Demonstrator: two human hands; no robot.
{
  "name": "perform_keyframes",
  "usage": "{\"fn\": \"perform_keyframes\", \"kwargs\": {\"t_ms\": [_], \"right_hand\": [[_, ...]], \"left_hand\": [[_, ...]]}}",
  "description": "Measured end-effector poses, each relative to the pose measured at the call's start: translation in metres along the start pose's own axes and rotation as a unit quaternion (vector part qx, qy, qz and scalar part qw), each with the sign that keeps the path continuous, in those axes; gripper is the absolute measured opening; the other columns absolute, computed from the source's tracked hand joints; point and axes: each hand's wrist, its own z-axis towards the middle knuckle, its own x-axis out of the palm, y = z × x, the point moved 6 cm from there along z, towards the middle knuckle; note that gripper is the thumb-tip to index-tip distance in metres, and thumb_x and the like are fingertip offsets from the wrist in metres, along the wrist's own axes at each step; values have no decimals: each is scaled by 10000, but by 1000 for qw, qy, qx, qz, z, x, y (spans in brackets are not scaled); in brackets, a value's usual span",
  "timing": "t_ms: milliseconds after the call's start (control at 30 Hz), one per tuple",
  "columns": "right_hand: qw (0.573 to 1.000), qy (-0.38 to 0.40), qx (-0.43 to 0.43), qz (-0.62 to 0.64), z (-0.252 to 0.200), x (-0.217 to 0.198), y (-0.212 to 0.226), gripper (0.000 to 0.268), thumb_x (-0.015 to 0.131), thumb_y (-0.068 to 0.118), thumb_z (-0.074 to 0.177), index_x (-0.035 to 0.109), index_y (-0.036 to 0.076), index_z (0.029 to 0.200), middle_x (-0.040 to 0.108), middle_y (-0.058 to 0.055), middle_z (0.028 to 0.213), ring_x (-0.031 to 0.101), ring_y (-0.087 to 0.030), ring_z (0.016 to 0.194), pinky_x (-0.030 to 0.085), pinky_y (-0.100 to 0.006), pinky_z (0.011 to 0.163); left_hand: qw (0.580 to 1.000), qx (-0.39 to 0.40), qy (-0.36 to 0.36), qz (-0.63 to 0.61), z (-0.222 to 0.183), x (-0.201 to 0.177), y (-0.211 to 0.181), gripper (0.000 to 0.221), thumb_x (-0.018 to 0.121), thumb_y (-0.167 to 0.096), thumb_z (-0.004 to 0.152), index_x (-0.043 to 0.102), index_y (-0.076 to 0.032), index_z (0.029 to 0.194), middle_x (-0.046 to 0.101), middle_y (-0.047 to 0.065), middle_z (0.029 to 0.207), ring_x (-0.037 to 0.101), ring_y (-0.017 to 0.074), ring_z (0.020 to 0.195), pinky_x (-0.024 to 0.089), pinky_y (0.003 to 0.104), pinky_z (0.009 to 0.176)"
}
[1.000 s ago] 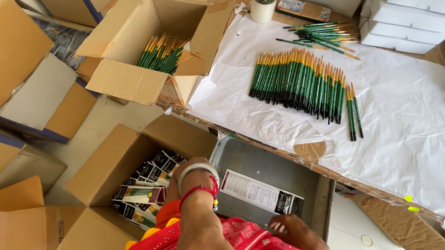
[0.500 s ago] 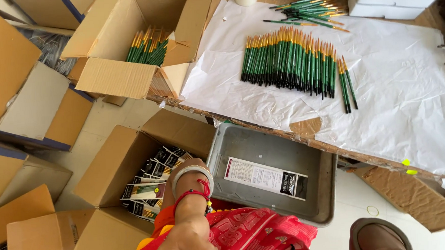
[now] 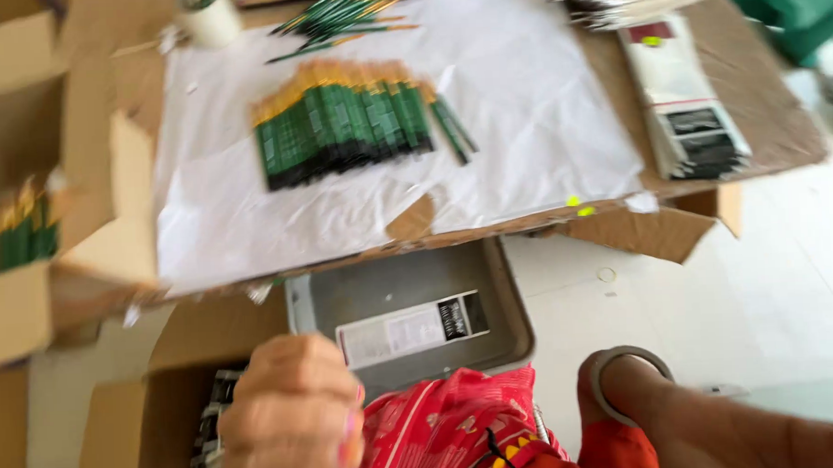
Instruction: The person sorts paintbrushes on a table by hand, then places groups of them into plastic sleeves and puts the finished packages into a cardboard box.
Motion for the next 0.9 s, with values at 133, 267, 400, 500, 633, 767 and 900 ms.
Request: {"fn": "perform_keyframes", "kwargs": {"t_ms": [133,267,400,500,633,767,900], "right_hand": [[977,-161,-92,-108,102,115,-3,128,636,110,1061,552,14,1050,584,-171,852,617,-303,873,540,-427,775],[978,20,186,-91,94,120,-151,119,660,-68,1045,663,-40,1161,706,-118,1138,687,-203,1079,562,-314,1001],[939,85,275,-188,58,119,-226,206,626,-84,979,703,7,1147,733,-106,1102,711,-211,1054,557,-355,979],[930,124,278,-205,34,124,-248,226,619,-84,966,720,23,1138,738,-112,1173,704,-234,1106,552,-355,978],[940,155,210,-219,12,129,-257,259,605,-138,929,737,10,1096,727,-131,1268,651,-295,1295,513,-387,1091],[942,149,212,-213,4,124,-268,285,576,-165,921,738,0,1087,724,-139,1274,635,-304,1317,503,-401,1107],[949,123,201,-211,-3,129,-271,314,549,-186,892,741,0,1058,736,-134,1246,652,-295,1299,517,-404,1108]], "left_hand": [[924,-282,196,170,-19,60,152,97,632,1,971,685,-20,1051,710,106,915,679,204,708,510,326,576],[892,-357,258,99,-74,148,286,167,628,-29,974,717,9,1111,747,146,1026,754,256,831,597,315,689],[872,-320,358,97,-140,254,377,175,647,-82,970,733,22,1082,746,184,1063,729,345,956,584,397,846],[853,-285,417,130,-166,328,415,241,674,-160,956,693,37,1093,731,209,1085,706,379,1031,570,420,900],[849,-164,432,255,-223,394,455,474,719,-222,862,588,114,1169,690,279,1138,681,422,1084,570,413,906],[814,-184,473,282,-217,399,464,504,690,-167,886,548,143,1257,681,292,1148,693,392,1071,595,382,858],[791,-148,522,285,-221,387,463,468,652,-83,916,540,136,1315,696,265,1133,710,342,1058,613,351,835]]}}
